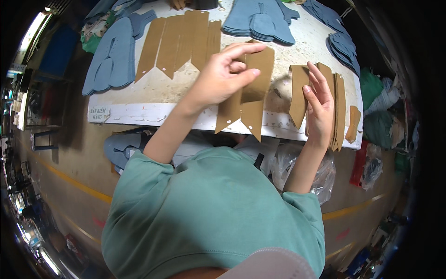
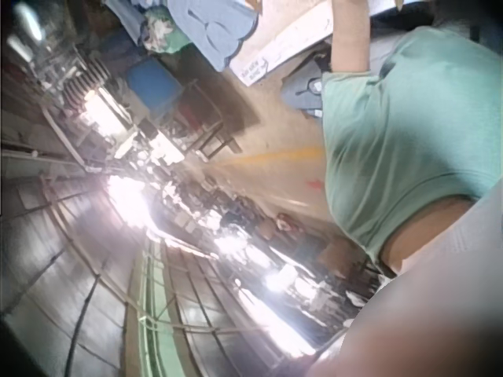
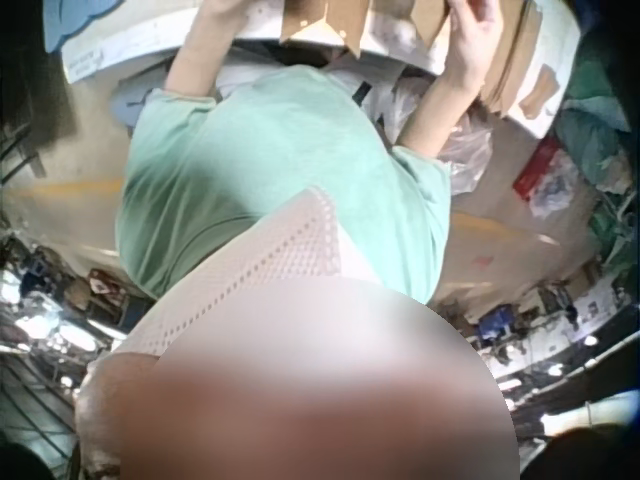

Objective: The person repeatedly picks up brown cardboard pieces from a table, aligns them, and places them into a growing stack. The person handles the pieces one at a time, occasionally adjusting their orientation before stacking.

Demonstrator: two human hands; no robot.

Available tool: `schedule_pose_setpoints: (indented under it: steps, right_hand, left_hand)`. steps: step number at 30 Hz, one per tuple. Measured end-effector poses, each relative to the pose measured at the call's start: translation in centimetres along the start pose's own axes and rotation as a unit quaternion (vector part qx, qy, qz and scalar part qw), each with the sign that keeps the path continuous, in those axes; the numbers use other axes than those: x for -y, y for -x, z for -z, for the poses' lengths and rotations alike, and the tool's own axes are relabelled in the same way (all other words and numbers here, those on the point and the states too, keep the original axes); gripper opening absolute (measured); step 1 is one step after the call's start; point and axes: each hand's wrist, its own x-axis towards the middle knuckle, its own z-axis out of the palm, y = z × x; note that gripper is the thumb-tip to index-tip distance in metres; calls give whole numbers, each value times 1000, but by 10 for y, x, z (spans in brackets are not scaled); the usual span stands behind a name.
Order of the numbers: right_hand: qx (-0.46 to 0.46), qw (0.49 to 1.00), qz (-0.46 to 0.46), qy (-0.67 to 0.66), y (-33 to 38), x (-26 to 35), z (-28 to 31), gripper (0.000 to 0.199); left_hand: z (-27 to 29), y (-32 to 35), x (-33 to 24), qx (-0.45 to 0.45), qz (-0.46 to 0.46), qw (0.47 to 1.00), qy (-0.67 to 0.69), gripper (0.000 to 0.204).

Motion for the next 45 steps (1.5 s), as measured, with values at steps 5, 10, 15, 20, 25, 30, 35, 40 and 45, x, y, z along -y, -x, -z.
schedule_pose_setpoints:
  steps: [5, 10, 15, 20, 25, 30, 35, 40, 45]
  right_hand:
    - [-24, 984, -69, 163, 15, -48, 22, 45]
    - [-60, 958, -14, 280, 30, -75, 26, 45]
    - [-66, 951, -19, 302, 37, -63, 23, 40]
    - [-46, 942, -27, 332, 48, -50, 25, 35]
    - [-37, 945, 8, 326, 48, -52, 24, 32]
    - [-30, 934, -24, 356, 48, -49, 19, 30]
    - [-32, 901, 26, 432, 44, -41, 3, 28]
    - [66, 912, 88, 396, 11, -33, -22, 27]
    - [168, 882, 165, 408, -54, -45, -76, 20]
  left_hand:
    - [-46, -6, 56, 5, 112, 994, 8, 51]
    - [-51, 11, 84, -5, 78, 977, -199, 41]
    - [-61, 21, 82, -39, 103, 980, -162, 40]
    - [-74, 30, 78, -35, 117, 989, -80, 44]
    - [-74, 33, 72, -34, 120, 982, -138, 40]
    - [-42, 41, 57, -1, 121, 960, -253, 27]
    - [21, 44, 34, -154, 128, 946, -255, 22]
    - [71, 30, 14, -241, 32, 902, -356, 16]
    - [91, 6, 16, -166, -8, 832, -529, 10]
